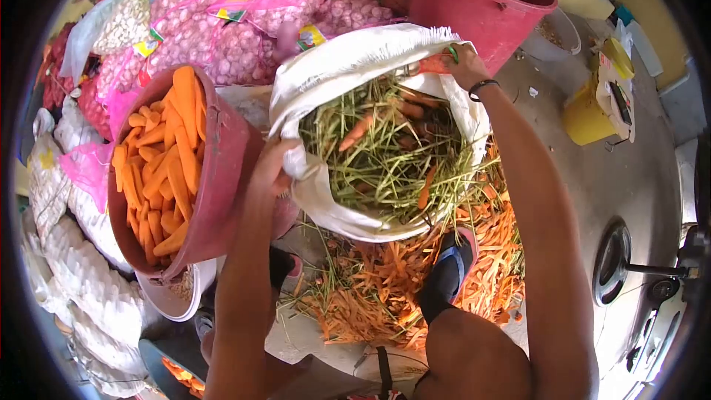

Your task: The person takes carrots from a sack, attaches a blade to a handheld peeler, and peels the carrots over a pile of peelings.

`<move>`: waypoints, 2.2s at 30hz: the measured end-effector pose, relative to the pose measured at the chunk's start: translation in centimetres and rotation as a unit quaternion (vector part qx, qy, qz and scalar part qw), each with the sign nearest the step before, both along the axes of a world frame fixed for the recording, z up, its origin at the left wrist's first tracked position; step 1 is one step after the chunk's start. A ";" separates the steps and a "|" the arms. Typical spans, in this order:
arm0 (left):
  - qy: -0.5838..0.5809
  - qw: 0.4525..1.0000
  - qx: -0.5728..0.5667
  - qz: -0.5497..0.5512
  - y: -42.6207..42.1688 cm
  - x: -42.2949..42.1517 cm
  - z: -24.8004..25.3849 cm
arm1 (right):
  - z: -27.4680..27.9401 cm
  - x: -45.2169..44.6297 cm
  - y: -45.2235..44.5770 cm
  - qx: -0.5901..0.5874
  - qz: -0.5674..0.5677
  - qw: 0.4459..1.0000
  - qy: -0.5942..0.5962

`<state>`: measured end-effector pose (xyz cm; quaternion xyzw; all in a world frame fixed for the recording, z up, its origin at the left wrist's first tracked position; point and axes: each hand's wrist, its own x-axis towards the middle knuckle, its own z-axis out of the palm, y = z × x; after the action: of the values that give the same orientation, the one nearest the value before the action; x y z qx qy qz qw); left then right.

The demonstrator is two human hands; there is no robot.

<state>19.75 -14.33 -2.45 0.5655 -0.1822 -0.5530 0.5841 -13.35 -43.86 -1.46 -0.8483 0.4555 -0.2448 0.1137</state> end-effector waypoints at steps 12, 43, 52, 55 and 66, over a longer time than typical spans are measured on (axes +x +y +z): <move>-0.738 0.650 -0.176 -0.040 2.2 -7.8 7.5 | 2.2 -4.1 15.0 0.061 -0.028 0.974 -0.217; -0.350 0.872 -0.129 -0.317 -4.9 -38.5 4.9 | -2.5 -23.5 38.1 0.185 -0.264 0.752 -0.575; -0.376 0.695 -0.146 -0.595 -1.5 -34.9 1.2 | -8.0 -27.2 42.1 0.244 -0.366 0.741 -0.508; -0.318 0.846 -0.087 -0.420 -1.7 -28.3 3.0 | -9.1 -26.9 42.6 0.263 -0.332 0.787 -0.448; -0.565 0.786 -0.110 -0.227 -16.5 -8.4 8.3 | -5.0 -18.5 40.9 0.612 -0.067 0.676 -0.404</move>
<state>11.31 -30.85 5.89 0.6511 -0.6624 -0.2276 0.2925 -31.80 -2.95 -6.43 -0.3746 0.4691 -0.2377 0.7636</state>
